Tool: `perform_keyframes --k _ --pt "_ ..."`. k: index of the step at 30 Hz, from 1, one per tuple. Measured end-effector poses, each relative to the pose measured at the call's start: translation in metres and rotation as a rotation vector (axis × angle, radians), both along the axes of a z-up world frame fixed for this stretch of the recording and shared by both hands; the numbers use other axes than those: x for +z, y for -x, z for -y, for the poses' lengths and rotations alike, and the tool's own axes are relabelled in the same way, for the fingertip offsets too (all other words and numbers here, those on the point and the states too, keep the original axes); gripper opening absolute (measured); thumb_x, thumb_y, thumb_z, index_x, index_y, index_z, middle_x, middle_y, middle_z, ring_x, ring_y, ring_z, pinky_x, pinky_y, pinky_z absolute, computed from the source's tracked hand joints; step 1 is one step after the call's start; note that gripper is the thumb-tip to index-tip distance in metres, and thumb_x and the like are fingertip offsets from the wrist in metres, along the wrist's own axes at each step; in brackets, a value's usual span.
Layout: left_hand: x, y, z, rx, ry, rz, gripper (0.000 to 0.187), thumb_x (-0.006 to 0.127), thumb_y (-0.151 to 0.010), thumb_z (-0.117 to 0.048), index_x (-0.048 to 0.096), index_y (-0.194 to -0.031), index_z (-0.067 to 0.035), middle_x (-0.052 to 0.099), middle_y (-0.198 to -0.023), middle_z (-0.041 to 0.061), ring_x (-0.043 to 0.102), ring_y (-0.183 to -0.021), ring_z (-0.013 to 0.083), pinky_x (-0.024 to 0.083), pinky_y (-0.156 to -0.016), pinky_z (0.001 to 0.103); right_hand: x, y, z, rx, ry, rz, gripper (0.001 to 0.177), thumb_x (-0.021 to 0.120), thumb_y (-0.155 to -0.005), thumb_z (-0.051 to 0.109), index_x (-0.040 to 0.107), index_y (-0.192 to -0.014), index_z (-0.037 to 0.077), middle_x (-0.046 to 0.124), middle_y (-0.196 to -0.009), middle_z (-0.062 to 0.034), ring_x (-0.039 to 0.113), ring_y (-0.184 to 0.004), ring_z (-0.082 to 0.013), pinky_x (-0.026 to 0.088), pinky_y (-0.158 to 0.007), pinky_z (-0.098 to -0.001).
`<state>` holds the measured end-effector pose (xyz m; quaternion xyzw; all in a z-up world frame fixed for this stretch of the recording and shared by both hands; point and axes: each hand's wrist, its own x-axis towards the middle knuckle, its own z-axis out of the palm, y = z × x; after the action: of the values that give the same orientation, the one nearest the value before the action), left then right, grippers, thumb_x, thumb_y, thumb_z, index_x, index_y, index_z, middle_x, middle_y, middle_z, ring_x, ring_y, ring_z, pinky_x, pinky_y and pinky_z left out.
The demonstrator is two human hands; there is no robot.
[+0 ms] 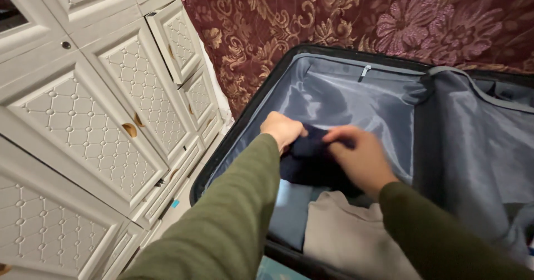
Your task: Packing clothes into a suitcase in a room.
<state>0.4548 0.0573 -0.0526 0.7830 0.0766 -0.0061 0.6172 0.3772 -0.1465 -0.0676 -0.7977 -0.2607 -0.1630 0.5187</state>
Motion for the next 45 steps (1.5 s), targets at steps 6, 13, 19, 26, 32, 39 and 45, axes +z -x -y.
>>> perform_keyframes --k 6,13,19,26,32,39,45 --pt "0.039 0.054 0.003 0.189 -0.752 0.051 0.067 0.08 -0.074 -0.014 0.054 -0.135 -0.005 0.073 -0.11 0.02 0.07 -0.11 0.039 0.057 -0.092 0.047 -0.051 -0.027 0.058 -0.765 0.474 -0.146 0.057 0.089 -0.075 0.032 0.069 -0.115 -0.004 0.071 -0.113 -0.0256 0.067 -0.105 -0.0403 0.05 -0.089 -0.0429" --pt "0.041 0.055 -0.008 0.19 -0.802 -0.232 0.104 0.089 -0.069 -0.064 0.044 -0.141 -0.004 0.055 -0.134 0.019 0.058 -0.125 0.0354 0.049 -0.103 0.046 -0.026 -0.03 0.038 -0.507 0.109 -0.859 0.043 0.088 -0.069 0.021 0.078 -0.093 -0.014 0.078 -0.085 -0.0234 0.075 -0.077 -0.0375 0.058 -0.069 -0.0455" --pt "-0.001 0.035 -0.02 -0.034 -0.824 -0.226 0.088 0.082 -0.068 -0.06 0.064 -0.13 -0.001 0.065 -0.137 0.02 0.062 -0.129 0.0324 0.05 -0.106 0.039 0.017 -0.018 -0.034 -0.365 0.126 -0.202 0.03 0.079 -0.073 0.023 0.071 -0.087 -0.002 0.074 -0.077 -0.017 0.072 -0.069 -0.0235 0.055 -0.066 -0.0382" --pt "-0.017 0.03 -0.035 0.128 -0.117 -0.115 0.082 0.075 -0.084 -0.06 0.068 -0.121 0.013 0.071 -0.124 0.028 0.069 -0.119 0.0335 0.052 -0.098 0.039 -0.017 -0.022 -0.057 0.131 0.006 -0.293 0.02 0.07 -0.089 0.021 0.076 -0.092 0.002 0.076 -0.09 -0.009 0.068 -0.086 -0.0182 0.052 -0.077 -0.0317" --pt "-0.023 0.026 -0.023 0.088 -0.108 -0.164 0.069 0.087 -0.068 -0.033 0.07 -0.119 0.011 0.076 -0.119 0.022 0.074 -0.108 0.0279 0.056 -0.092 0.037 -0.005 -0.013 -0.026 -0.057 -0.181 -0.349 0.024 0.071 -0.083 0.009 0.072 -0.106 0.0 0.075 -0.094 -0.0089 0.07 -0.085 -0.0178 0.055 -0.077 -0.0327" --pt "0.023 0.072 0.003 0.274 0.013 0.01 0.062 0.079 -0.074 -0.03 0.067 -0.116 0.014 0.075 -0.113 0.026 0.076 -0.104 0.0306 0.058 -0.091 0.038 0.0 0.004 -0.004 -0.019 -0.373 -0.929 0.04 0.075 -0.09 0.033 0.066 -0.105 -0.002 0.069 -0.09 -0.0104 0.065 -0.075 -0.0227 0.053 -0.069 -0.0382" --pt "0.031 0.085 0.013 0.307 -0.08 0.096 0.072 0.078 -0.078 -0.03 0.051 -0.13 0.011 0.066 -0.123 0.028 0.069 -0.112 0.0318 0.054 -0.095 0.037 0.037 0.029 0.001 0.088 -0.441 -1.033 0.037 0.077 -0.085 0.037 0.068 -0.105 0.007 0.067 -0.089 -0.0031 0.065 -0.076 -0.0175 0.054 -0.071 -0.0351"
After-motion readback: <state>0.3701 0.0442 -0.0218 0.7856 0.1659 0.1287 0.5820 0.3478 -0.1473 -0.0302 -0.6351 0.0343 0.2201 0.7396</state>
